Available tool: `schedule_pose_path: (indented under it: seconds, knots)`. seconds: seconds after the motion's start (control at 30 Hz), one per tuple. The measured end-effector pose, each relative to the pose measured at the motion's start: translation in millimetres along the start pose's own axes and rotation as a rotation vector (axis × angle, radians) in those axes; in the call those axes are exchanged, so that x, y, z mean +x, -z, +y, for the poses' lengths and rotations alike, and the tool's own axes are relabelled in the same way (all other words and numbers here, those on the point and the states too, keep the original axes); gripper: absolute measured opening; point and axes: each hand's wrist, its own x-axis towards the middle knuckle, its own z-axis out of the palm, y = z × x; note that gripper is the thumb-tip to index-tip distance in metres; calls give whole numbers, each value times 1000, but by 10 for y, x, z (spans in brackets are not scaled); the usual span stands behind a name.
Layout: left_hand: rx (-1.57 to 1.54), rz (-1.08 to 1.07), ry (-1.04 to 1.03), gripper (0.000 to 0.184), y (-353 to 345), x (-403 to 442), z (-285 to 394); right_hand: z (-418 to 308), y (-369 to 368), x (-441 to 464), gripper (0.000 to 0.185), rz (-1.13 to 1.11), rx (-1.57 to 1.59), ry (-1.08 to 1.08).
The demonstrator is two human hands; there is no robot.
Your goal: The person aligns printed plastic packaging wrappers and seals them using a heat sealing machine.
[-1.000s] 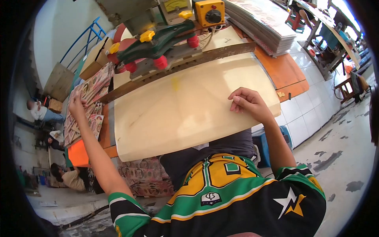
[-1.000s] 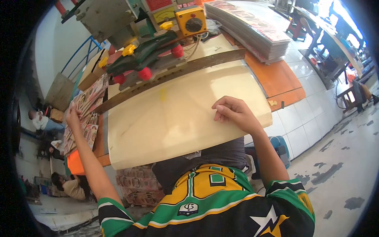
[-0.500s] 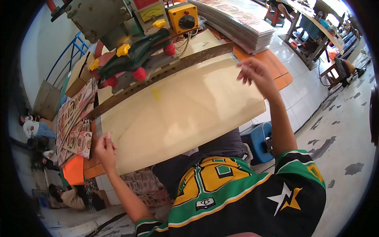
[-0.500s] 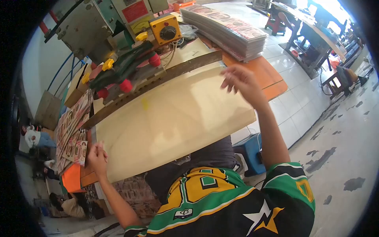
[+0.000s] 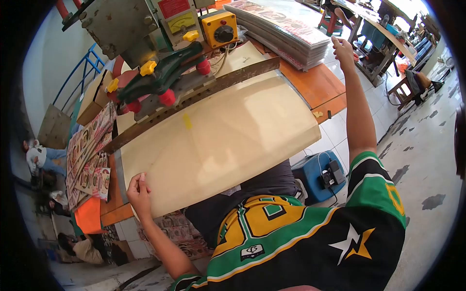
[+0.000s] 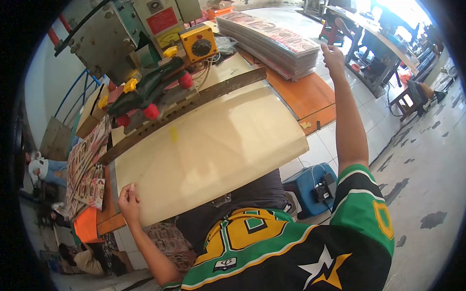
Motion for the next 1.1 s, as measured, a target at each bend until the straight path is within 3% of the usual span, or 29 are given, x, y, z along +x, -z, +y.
schedule_pose_path:
  seconds: [0.2,0.4,0.57,0.7,0.77,0.87,1.1]
  knots:
    - [-34,17,-28,27,-9,-22,4,138,-56,312,39,-38,-227,44]
    - [-33,45,-25,26,-7,-53,18,231,-105,503,34,105,-389,255]
    - [-60,26,-9,26,-7,-55,31,108,-126,558,34,102,-480,282]
    - [-33,31,-11,26,-8,-63,71,-119,-143,564,35,60,-470,185]
    - [-33,34,-9,26,-7,-60,56,-234,-162,480,35,-63,-146,11]
    - [-41,36,-18,26,-5,-68,51,-362,-154,312,31,-101,48,26]
    - [-40,34,-19,25,6,-76,68,-374,-122,-56,27,-200,194,27]
